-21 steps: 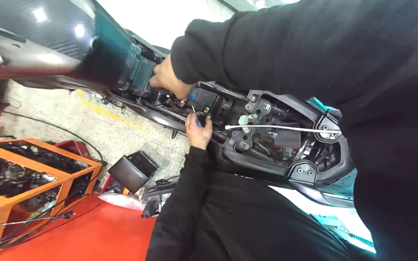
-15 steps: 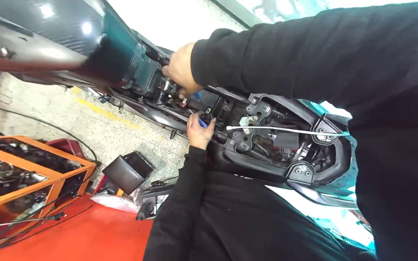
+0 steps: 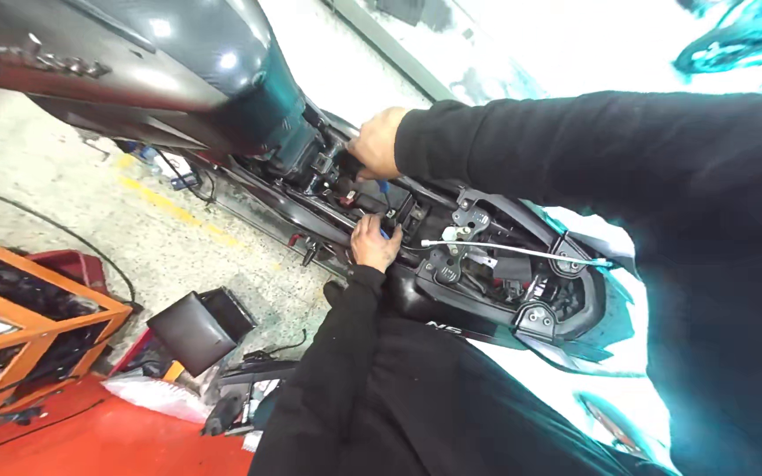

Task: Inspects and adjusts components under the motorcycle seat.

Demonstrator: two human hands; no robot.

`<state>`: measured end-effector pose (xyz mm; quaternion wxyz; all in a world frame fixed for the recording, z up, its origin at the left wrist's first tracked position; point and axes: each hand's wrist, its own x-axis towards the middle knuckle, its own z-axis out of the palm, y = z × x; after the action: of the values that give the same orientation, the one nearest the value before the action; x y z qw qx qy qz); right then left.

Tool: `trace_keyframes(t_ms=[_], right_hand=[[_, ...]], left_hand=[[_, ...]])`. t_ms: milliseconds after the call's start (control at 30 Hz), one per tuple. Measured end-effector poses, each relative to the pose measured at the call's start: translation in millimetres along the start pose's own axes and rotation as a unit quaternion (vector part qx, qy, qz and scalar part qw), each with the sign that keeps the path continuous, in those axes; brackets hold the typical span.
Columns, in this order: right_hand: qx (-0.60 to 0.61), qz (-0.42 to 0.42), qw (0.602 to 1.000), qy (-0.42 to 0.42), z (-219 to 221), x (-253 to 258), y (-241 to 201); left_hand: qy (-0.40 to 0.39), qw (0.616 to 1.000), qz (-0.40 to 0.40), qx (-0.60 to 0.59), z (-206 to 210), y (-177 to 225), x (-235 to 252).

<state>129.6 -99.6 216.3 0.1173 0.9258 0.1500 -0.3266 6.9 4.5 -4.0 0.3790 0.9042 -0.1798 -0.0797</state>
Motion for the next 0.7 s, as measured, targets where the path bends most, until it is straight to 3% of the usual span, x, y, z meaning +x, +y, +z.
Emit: trace_keyframes(t_ms=[133, 300, 433, 567, 700], right_hand=[[0.056, -0.09, 0.994, -0.012, 3, 9, 3], [-0.024, 0.003, 1.0, -0.01, -2, 11, -7], [0.023, -0.075, 0.996, -0.046, -4, 16, 5], [-0.044, 0.002, 0.998, -0.046, -4, 13, 0], [0.027, -0.061, 0.996, -0.061, -4, 16, 11]], left_hand=[[-0.007, 1.0, -0.005, -0.016, 1, -1, 0], [-0.008, 0.999, 0.01, -0.032, 2, -6, 0], [-0.032, 0.998, -0.001, -0.044, 0, -6, 0], [-0.037, 0.998, 0.008, -0.042, 0, -6, 1], [-0.045, 0.998, 0.007, -0.045, 0, -6, 3]])
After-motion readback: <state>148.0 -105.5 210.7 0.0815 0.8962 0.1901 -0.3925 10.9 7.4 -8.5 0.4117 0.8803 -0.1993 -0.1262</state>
